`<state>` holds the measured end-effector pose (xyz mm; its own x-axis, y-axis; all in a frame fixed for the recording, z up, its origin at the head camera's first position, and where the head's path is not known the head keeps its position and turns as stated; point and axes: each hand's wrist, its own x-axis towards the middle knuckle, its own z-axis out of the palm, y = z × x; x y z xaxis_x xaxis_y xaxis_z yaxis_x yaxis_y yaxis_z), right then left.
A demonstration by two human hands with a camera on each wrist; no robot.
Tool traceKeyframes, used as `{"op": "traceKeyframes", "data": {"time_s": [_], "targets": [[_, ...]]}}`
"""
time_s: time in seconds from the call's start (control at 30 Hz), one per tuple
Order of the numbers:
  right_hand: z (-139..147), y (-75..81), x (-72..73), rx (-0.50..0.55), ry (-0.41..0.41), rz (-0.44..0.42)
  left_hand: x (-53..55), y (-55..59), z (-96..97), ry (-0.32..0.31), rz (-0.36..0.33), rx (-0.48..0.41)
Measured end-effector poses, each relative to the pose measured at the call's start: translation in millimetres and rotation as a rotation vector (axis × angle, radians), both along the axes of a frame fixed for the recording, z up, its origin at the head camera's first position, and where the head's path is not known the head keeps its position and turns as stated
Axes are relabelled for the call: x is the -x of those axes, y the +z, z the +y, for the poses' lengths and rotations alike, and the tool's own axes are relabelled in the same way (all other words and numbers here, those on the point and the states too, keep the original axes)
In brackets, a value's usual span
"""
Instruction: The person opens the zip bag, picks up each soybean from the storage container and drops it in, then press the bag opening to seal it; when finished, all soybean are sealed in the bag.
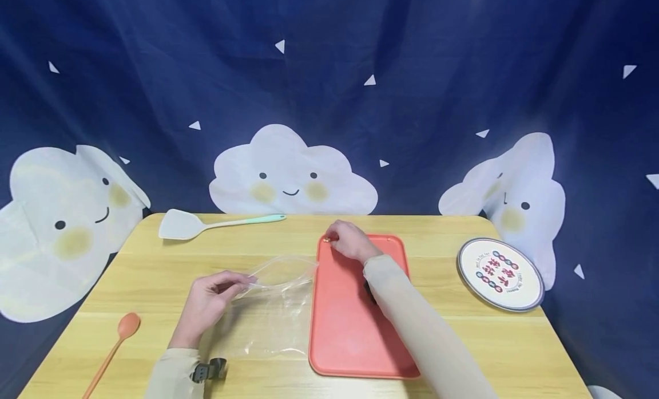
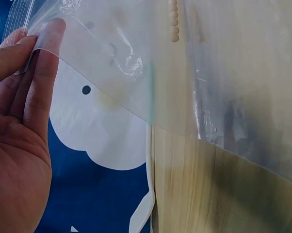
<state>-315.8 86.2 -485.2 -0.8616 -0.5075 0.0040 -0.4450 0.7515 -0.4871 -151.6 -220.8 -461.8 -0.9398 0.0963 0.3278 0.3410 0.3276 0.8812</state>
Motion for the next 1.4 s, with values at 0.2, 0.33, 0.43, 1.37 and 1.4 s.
{"op": "traceKeyframes", "data": {"time_s": [0.2, 0.33, 0.43, 1.37, 1.4], "targets": [[-0.6, -3.4, 2.1, -0.038, -0.003, 0.044, 1.7, 0.5, 1.1, -0.006, 0.013, 0.002], [-2.0, -6.2, 3.0, -0.064, -0.011, 0.061, 2.2, -0.4, 1.4, 0.000, 0.020, 0.010], [-2.8, -8.6, 3.7, -0.090, -0.016, 0.068, 1.9, -0.7, 1.8, 0.002, 0.014, 0.012], [18.2, 6.0, -4.9, 0.110, -0.042, -0.072, -0.3, -1.8, -4.7, 0.002, 0.010, -0.002], [20.3, 8.2, -6.6, 0.135, -0.041, -0.074, -0.2, -1.9, -5.1, 0.002, 0.014, 0.003]]}}
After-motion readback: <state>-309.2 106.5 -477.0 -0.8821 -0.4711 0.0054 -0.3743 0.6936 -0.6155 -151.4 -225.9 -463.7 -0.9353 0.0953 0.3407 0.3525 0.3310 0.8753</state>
